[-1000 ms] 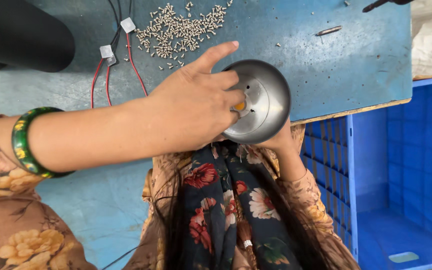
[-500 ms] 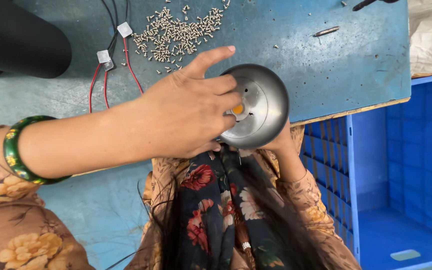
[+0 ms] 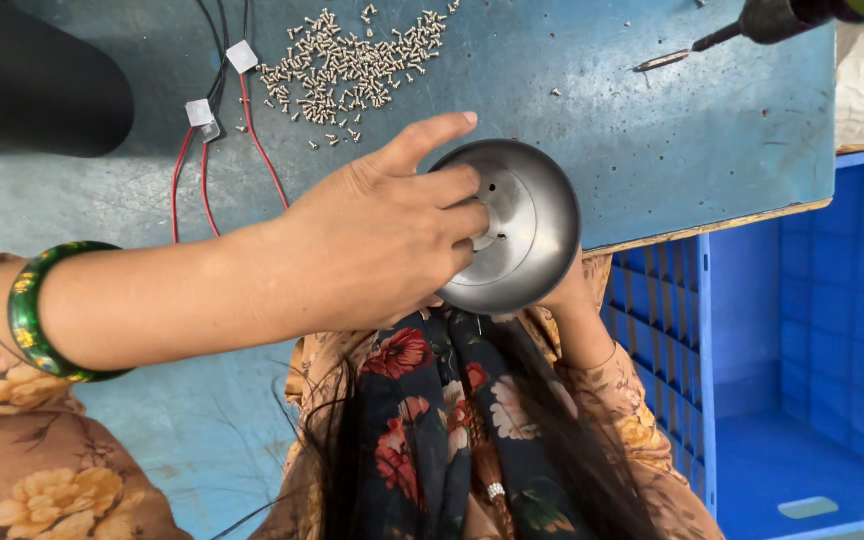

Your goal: The person threads red and black wires through the holes of a metal lamp shade, pulls them through, and positions an LED chip inside the shade. They then pick small screws from the table and use a green electric screwdriver to drive screws, securing the LED module to the shade.

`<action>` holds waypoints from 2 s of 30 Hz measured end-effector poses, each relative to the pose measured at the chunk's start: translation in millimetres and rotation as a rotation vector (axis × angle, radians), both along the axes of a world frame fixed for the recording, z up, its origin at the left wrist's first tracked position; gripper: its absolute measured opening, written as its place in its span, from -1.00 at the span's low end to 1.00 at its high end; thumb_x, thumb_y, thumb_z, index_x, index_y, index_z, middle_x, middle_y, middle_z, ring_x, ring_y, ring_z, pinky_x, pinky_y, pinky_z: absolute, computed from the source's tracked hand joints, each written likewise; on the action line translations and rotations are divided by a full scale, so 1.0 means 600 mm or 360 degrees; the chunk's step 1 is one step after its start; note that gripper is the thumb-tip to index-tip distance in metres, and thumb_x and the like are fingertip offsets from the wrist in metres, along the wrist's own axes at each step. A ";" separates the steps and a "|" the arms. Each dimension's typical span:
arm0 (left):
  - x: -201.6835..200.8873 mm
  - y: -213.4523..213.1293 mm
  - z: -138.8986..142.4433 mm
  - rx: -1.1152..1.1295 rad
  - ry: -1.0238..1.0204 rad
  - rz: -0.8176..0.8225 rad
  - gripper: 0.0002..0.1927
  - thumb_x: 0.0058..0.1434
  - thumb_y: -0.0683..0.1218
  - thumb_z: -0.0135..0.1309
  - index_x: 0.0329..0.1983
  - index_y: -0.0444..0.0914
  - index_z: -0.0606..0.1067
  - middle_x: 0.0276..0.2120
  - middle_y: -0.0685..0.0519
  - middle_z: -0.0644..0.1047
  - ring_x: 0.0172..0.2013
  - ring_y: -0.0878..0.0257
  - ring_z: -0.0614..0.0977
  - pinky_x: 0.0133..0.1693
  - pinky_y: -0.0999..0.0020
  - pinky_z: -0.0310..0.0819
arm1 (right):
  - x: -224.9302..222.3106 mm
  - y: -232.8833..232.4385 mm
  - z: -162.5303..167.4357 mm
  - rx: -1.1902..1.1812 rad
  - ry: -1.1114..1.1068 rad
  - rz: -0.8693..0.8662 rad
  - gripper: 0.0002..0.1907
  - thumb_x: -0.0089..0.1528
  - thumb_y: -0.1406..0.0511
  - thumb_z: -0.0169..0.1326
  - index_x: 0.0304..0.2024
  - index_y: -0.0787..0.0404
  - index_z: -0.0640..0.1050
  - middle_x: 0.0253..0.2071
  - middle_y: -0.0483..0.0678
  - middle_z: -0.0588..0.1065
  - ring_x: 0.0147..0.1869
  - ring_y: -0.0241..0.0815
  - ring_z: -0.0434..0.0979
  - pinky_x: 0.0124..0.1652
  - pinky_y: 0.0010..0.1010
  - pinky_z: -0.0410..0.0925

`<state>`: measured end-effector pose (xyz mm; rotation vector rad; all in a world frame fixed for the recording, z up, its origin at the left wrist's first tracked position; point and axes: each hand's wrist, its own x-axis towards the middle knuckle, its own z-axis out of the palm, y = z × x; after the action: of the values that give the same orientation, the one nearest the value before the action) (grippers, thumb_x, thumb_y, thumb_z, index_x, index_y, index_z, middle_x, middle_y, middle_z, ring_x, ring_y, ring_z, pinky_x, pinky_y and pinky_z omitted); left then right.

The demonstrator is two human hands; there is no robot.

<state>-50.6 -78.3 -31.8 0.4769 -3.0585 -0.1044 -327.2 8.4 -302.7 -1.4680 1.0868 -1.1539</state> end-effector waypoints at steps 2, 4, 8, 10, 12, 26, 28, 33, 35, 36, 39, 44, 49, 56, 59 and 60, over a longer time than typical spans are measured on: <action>-0.001 0.000 -0.001 -0.0011 0.0017 -0.0015 -0.77 -0.09 0.11 0.25 -0.47 -0.10 0.65 -0.28 0.17 0.56 0.04 0.17 0.51 0.40 -0.06 -0.14 | -0.008 0.006 -0.013 0.0071 -0.0033 0.0026 -0.12 -0.08 0.27 0.53 0.25 0.24 0.43 0.19 -0.05 0.49 0.21 -0.23 0.49 0.19 -0.31 0.41; -0.002 0.001 -0.001 -0.0015 0.0033 -0.0026 -0.79 -0.07 0.09 0.23 -0.50 -0.11 0.65 -0.28 0.17 0.58 0.04 0.18 0.51 0.40 -0.07 -0.14 | -0.016 0.014 -0.022 0.0203 -0.0012 0.0030 -0.19 -0.02 0.29 0.50 0.25 0.25 0.44 0.19 -0.05 0.50 0.20 -0.23 0.50 0.18 -0.31 0.42; -0.006 0.001 -0.003 -0.0032 0.0064 -0.0054 -0.82 -0.08 0.06 0.19 -0.53 -0.11 0.66 -0.27 0.18 0.62 0.02 0.18 0.52 0.39 -0.08 -0.15 | -0.033 0.023 -0.026 0.0200 0.0241 -0.0077 -0.39 0.24 0.33 0.27 0.31 0.27 0.40 0.28 0.00 0.45 0.31 -0.17 0.45 0.25 -0.28 0.35; -0.008 0.000 -0.006 -0.0057 0.0062 -0.0072 -0.84 -0.08 0.03 0.17 -0.53 -0.11 0.66 -0.28 0.19 0.62 0.01 0.18 0.52 0.40 -0.07 -0.16 | -0.038 0.026 -0.020 0.0220 0.0623 -0.0243 -0.51 0.35 0.35 0.13 0.33 0.28 0.40 0.30 0.02 0.45 0.35 -0.13 0.45 0.27 -0.26 0.34; -0.009 0.001 -0.009 -0.0085 0.0041 -0.0086 -0.86 -0.08 -0.01 0.15 -0.52 -0.10 0.66 -0.29 0.20 0.63 0.01 0.19 0.52 0.40 -0.07 -0.17 | -0.038 0.026 -0.013 0.0199 0.0371 -0.0281 -0.55 0.38 0.34 0.09 0.32 0.28 0.40 0.29 0.02 0.45 0.34 -0.14 0.46 0.27 -0.27 0.35; 0.013 0.005 0.002 0.0053 0.0296 -0.0030 -0.63 -0.12 0.17 0.28 -0.37 -0.17 0.62 -0.23 0.11 0.57 0.12 0.15 0.50 0.40 -0.05 -0.11 | -0.055 0.045 -0.044 -0.0017 0.0592 -0.0346 -0.58 0.40 0.33 0.08 0.29 0.30 0.41 0.26 0.05 0.46 0.32 -0.12 0.47 0.27 -0.29 0.35; 0.012 0.009 0.006 0.0065 0.0219 -0.0012 -0.63 -0.12 0.18 0.28 -0.40 -0.17 0.61 -0.24 0.11 0.56 0.10 0.15 0.50 0.39 -0.05 -0.11 | -0.058 0.050 -0.052 0.0016 0.0424 -0.0327 -0.58 0.41 0.34 0.05 0.31 0.31 0.39 0.27 0.04 0.44 0.32 -0.14 0.46 0.27 -0.31 0.35; 0.002 0.011 0.013 0.0046 0.0013 -0.0022 -0.70 -0.05 0.15 0.26 -0.45 -0.15 0.60 -0.33 0.11 0.54 0.05 0.13 0.50 0.40 -0.05 -0.14 | -0.060 0.065 -0.067 0.0370 -0.0185 -0.0371 -0.63 0.43 0.32 0.01 0.28 0.29 0.42 0.21 0.00 0.48 0.23 -0.20 0.51 0.18 -0.37 0.43; 0.000 0.011 0.015 0.0015 0.0013 -0.0030 -0.70 -0.03 0.15 0.25 -0.44 -0.15 0.60 -0.34 0.12 0.53 0.04 0.14 0.51 0.39 -0.05 -0.13 | -0.061 0.071 -0.072 0.0454 -0.0349 -0.0378 -0.63 0.43 0.33 0.03 0.27 0.30 0.42 0.20 0.01 0.49 0.21 -0.21 0.52 0.15 -0.38 0.45; 0.000 0.011 0.017 -0.0003 0.0011 -0.0034 -0.70 -0.02 0.15 0.24 -0.44 -0.15 0.60 -0.34 0.12 0.53 0.03 0.14 0.51 0.39 -0.04 -0.13 | -0.061 0.072 -0.075 0.0514 -0.0404 -0.0390 -0.63 0.43 0.33 0.04 0.27 0.30 0.42 0.19 0.01 0.48 0.20 -0.21 0.52 0.14 -0.39 0.44; 0.005 0.003 0.023 0.0043 0.0136 -0.0065 -0.53 -0.10 0.26 0.21 -0.29 -0.14 0.62 -0.30 0.14 0.56 0.05 0.16 0.53 0.40 -0.06 -0.03 | -0.062 0.068 -0.084 0.0623 -0.0691 -0.0436 -0.62 0.41 0.32 0.05 0.26 0.29 0.43 0.19 0.01 0.50 0.20 -0.19 0.53 0.13 -0.38 0.46; 0.080 -0.043 0.022 0.0690 0.0786 0.0125 -0.55 0.20 0.18 0.22 0.02 -0.18 0.61 -0.03 0.08 0.62 0.10 0.15 0.54 0.20 -0.04 0.19 | -0.059 0.037 -0.085 0.0087 0.0569 -0.0110 -0.50 0.27 0.35 0.26 0.25 0.28 0.47 0.21 0.03 0.51 0.22 -0.10 0.54 0.17 -0.31 0.43; 0.077 -0.124 -0.110 0.0350 0.0800 0.0856 -0.47 0.41 0.10 0.30 0.33 -0.23 0.50 0.25 -0.07 0.46 0.23 -0.04 0.50 0.18 0.09 0.44 | -0.050 0.018 -0.054 -0.0082 0.0453 -0.0033 -0.07 -0.08 0.23 0.50 0.28 0.33 0.40 0.24 0.08 0.47 0.25 -0.07 0.49 0.22 -0.26 0.36; 0.014 -0.192 -0.271 -0.0137 0.0875 0.0753 -0.62 0.21 -0.18 0.18 0.12 -0.14 0.58 0.15 -0.05 0.48 0.11 0.01 0.52 0.07 0.15 0.49 | -0.021 -0.035 -0.005 -0.0228 0.0031 0.0059 0.12 -0.22 0.13 0.59 0.30 0.34 0.38 0.23 0.05 0.47 0.29 -0.13 0.50 0.22 -0.25 0.43; 0.011 -0.207 -0.288 -0.0058 0.0819 0.0899 -0.74 0.28 -0.25 0.14 -0.01 -0.11 0.61 -0.02 0.12 0.53 0.04 0.11 0.56 0.02 0.19 0.52 | -0.009 -0.043 0.020 -0.0400 0.0308 -0.0022 0.09 -0.15 0.12 0.59 0.31 0.35 0.34 0.25 0.08 0.45 0.31 -0.10 0.49 0.24 -0.23 0.41; 0.011 -0.210 -0.290 -0.0048 0.0829 0.0913 -0.78 0.28 -0.24 0.15 -0.06 -0.12 0.61 -0.07 0.11 0.52 0.01 0.10 0.56 -0.02 0.18 0.52 | -0.006 -0.043 0.029 -0.0432 0.0316 -0.0068 0.13 -0.14 0.07 0.58 0.32 0.36 0.31 0.26 0.09 0.42 0.33 -0.08 0.46 0.25 -0.22 0.39</action>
<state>-43.7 -204.2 -205.7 1.0966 -2.3180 -0.1323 -330.5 -17.3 -285.5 -1.8093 1.1330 -1.2429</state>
